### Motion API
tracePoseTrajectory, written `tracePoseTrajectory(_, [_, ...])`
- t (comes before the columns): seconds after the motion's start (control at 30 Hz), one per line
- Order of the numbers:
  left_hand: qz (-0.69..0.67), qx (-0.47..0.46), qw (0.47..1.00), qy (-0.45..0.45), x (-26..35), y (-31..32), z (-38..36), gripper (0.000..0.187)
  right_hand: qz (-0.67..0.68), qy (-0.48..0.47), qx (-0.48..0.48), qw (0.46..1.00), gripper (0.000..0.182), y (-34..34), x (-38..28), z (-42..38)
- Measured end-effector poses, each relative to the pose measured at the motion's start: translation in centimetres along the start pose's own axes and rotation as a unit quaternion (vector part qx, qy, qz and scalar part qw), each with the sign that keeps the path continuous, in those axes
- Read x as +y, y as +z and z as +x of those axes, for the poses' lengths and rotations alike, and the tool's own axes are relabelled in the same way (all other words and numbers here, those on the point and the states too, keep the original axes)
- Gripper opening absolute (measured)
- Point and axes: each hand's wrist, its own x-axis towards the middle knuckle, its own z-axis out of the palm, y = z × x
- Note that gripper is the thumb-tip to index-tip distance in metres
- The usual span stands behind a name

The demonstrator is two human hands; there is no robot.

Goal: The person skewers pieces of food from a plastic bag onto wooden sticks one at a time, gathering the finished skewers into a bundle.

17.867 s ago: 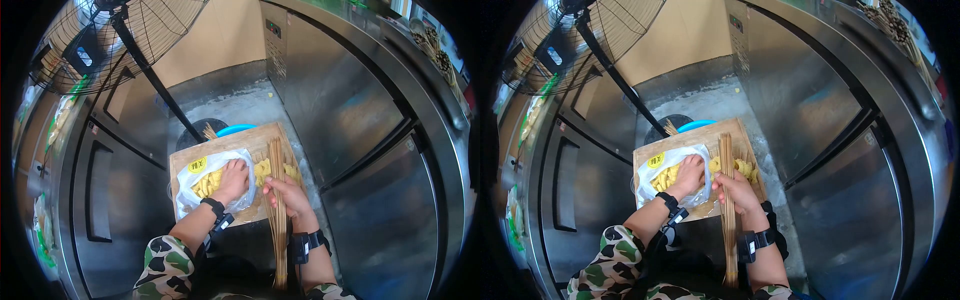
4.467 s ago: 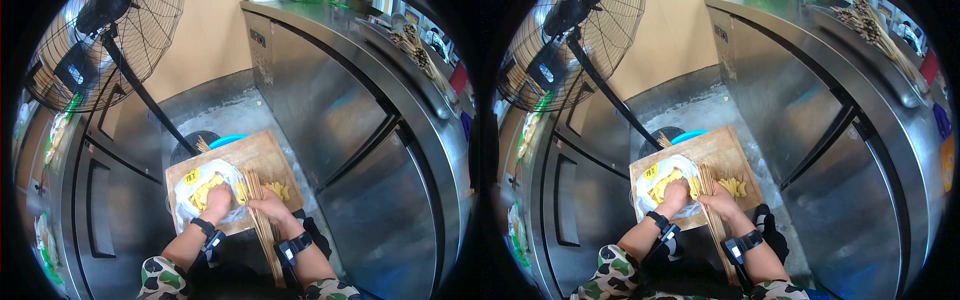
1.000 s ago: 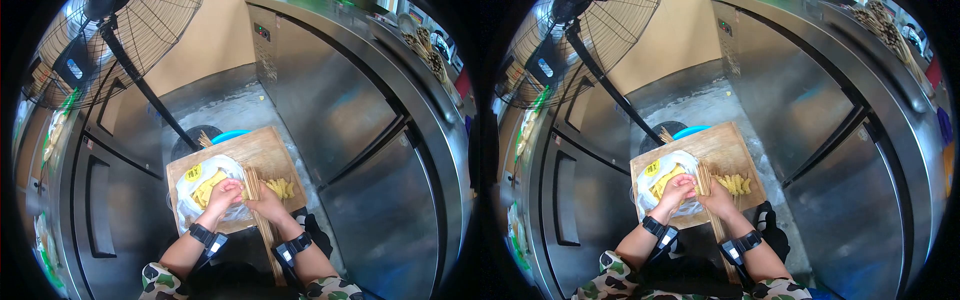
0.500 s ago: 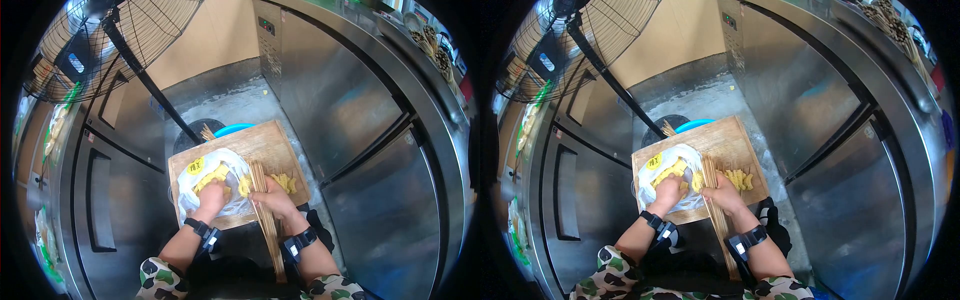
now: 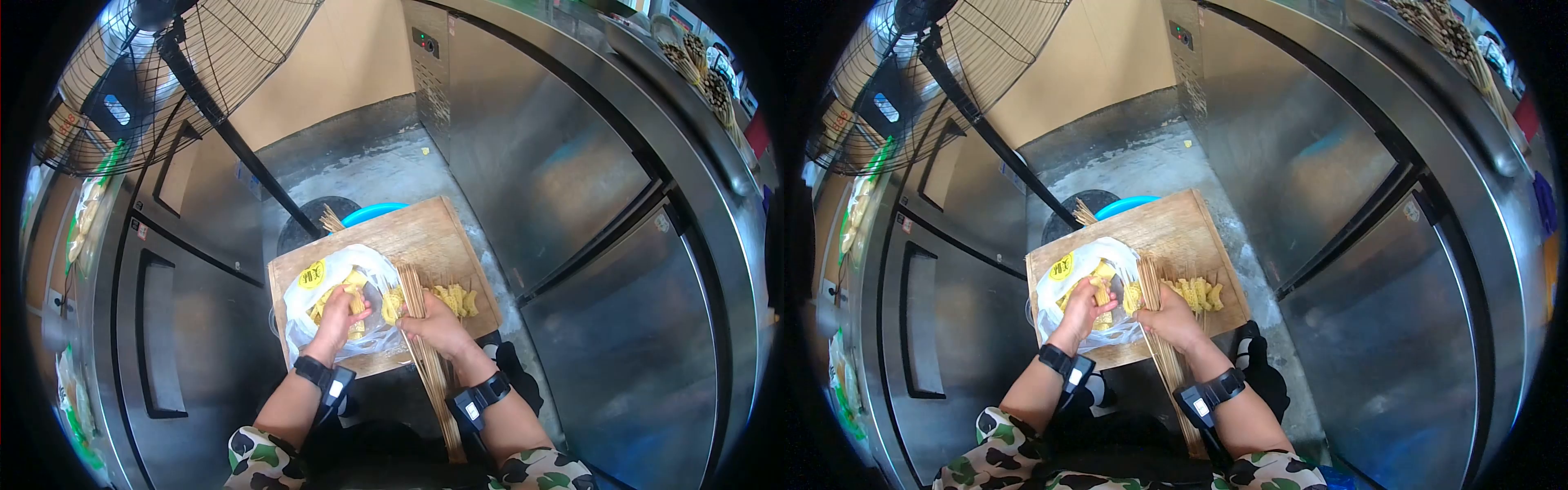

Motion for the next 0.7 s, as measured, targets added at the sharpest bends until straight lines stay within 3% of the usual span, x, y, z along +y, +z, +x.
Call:
tracePoseTrajectory(0.03, [-0.165, -0.016, 0.985, -0.056, 1.0, 0.3, 0.0, 0.015, 0.006, 0.000, -0.004, 1.000, 0.032, 0.1, 0.0, 0.0])
tracePoseTrajectory(0.27, [-0.123, -0.032, 0.991, -0.041, 1.4, 0.1, 1.2, 0.027, 0.003, -0.005, -0.016, 1.000, 0.027, 0.3, 0.1, 0.2])
tracePoseTrajectory(0.47, [0.026, 0.062, 0.998, 0.000, 0.9, 1.6, 1.5, 0.026, -0.021, -0.007, -0.007, 1.000, 0.026, 0.2, 0.8, 0.5])
tracePoseTrajectory(0.57, [0.035, 0.061, 0.998, -0.002, 1.5, 2.1, 1.1, 0.023, -0.010, -0.007, -0.015, 1.000, 0.027, 0.2, 1.0, 0.7])
tracePoseTrajectory(0.7, [-0.077, 0.026, 0.996, 0.021, 1.5, 2.1, 1.3, 0.013, 0.004, 0.000, -0.021, 1.000, 0.028, 0.1, 1.1, 0.8])
